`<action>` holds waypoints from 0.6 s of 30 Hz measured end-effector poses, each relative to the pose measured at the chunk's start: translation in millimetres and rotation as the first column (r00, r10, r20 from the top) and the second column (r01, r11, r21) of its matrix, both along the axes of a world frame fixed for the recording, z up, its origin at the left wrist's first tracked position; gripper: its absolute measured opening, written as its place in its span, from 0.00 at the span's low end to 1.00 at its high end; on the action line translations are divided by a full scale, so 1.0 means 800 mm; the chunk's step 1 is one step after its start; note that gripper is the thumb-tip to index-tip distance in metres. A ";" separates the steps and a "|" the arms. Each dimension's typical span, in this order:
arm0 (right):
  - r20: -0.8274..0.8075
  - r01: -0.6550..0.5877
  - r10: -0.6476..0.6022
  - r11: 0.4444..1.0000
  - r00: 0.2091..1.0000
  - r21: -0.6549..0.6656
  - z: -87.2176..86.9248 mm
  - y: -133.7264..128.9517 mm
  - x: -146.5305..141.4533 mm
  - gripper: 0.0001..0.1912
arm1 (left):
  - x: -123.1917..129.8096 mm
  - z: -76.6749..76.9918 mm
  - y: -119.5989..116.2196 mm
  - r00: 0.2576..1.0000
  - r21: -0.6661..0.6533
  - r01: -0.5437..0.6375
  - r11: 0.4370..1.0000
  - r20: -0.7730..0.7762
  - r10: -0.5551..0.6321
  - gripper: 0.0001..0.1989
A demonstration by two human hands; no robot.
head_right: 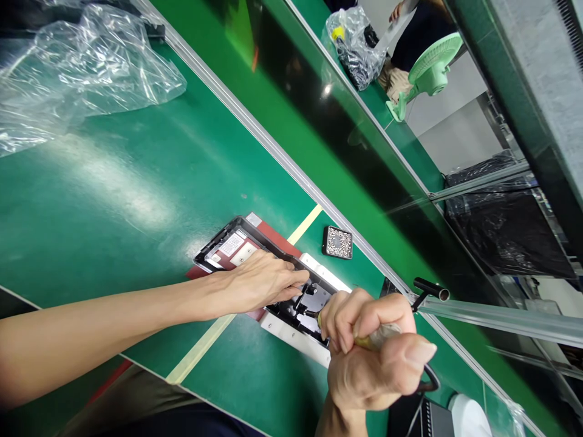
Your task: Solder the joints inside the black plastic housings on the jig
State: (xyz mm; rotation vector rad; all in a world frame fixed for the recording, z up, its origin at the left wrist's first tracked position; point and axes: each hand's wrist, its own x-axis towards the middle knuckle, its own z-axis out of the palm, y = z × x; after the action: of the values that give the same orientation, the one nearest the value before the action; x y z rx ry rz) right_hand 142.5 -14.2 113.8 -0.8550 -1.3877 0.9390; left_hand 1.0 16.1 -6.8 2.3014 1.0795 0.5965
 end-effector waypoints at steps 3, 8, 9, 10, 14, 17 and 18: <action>-0.009 -0.002 0.002 1.000 1.000 0.001 -0.001 0.000 0.001 0.25 | 0.000 -0.001 -0.001 1.000 -0.003 0.009 1.000 0.010 -0.009 0.08; -0.035 0.006 -0.007 1.000 0.999 -0.015 -0.003 0.000 0.002 0.25 | 0.000 0.000 -0.001 1.000 -0.018 0.017 1.000 0.010 -0.017 0.08; -0.037 0.004 -0.005 1.000 0.999 -0.018 -0.003 -0.001 0.003 0.25 | -0.001 0.000 -0.001 1.000 -0.021 0.017 1.000 0.008 -0.017 0.08; -0.040 0.002 -0.002 1.000 0.999 -0.018 -0.003 -0.001 0.003 0.25 | -0.001 0.001 -0.001 1.000 -0.022 0.017 1.000 0.005 -0.017 0.08; -0.052 -0.006 0.005 1.000 0.999 -0.021 -0.004 -0.002 0.003 0.25 | -0.001 0.001 -0.001 1.000 -0.017 0.011 1.000 0.007 -0.011 0.08; -0.061 -0.012 0.011 1.000 0.998 -0.024 -0.004 -0.002 0.001 0.24 | -0.001 0.000 -0.001 1.000 -0.005 0.009 1.000 0.013 -0.009 0.08; -0.062 -0.015 0.013 1.000 0.998 -0.025 -0.004 -0.002 0.001 0.24 | -0.001 -0.001 -0.001 1.000 -0.003 0.009 1.000 0.013 -0.009 0.08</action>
State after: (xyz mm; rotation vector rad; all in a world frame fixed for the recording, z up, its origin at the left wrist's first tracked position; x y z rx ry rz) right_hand 143.3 -15.8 110.6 -0.8295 -1.3328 0.9881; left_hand 0.3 15.5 -7.3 2.2959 1.0624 0.6054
